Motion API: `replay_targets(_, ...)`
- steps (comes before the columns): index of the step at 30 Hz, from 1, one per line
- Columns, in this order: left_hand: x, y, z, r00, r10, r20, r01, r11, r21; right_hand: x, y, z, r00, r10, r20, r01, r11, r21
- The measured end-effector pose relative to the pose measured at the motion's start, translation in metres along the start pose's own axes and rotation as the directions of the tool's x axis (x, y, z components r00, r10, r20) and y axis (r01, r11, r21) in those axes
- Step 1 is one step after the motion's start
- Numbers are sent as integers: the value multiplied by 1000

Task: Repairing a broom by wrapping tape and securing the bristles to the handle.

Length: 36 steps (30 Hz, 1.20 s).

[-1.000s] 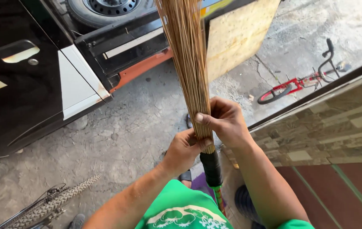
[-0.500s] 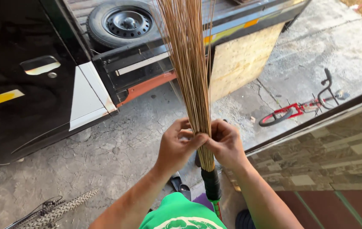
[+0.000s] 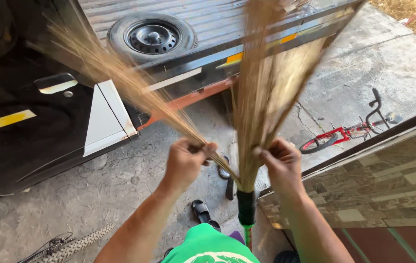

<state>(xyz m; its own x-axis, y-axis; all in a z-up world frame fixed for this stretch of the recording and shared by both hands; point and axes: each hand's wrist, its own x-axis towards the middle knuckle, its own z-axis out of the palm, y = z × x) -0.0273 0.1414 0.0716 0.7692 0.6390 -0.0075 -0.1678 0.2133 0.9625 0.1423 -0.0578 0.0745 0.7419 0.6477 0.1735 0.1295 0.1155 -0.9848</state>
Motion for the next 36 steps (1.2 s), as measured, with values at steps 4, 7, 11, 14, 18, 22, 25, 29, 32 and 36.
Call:
replay_targets(4,1,-7,11,1000,4,-26,-4,999,-32,-3,-26,18,998,2,56,-1,1000,-23)
replay_targets(7,-3,20,30,991,115,62,-108,989,-100,2,-32,36,984,-9,179,-7,996,87)
replay_targets(11,-7,14,38,955,25,296,39,977,-209,6,-61,48,988,23,153,-31,998,50)
replay_targets(14,-6,-11,42,954,24,298,27,986,-166,9,-69,49,977,60,206,-55,998,-26)
replay_targets(18,-4,-13,37,981,48,188,-35,997,-69,12,-56,33,992,-33,120,50,990,-134)
replay_targets(22,-3,-13,30,987,50,152,-37,996,-86,14,-44,17,997,-9,75,10,1000,-14)
replay_targets(25,0,-17,31,989,64,135,-51,994,-93,13,-28,19,998,-4,62,1,999,44)
replay_targets(29,-1,-9,37,986,37,161,-22,995,-94,13,-33,43,974,-16,226,-34,976,214)
replay_targets(32,-5,8,36,978,54,201,-50,998,-22,15,-40,47,971,17,239,-66,978,197)
replay_targets(36,0,14,29,963,8,269,-21,999,43,21,-37,47,975,-21,219,10,999,50)
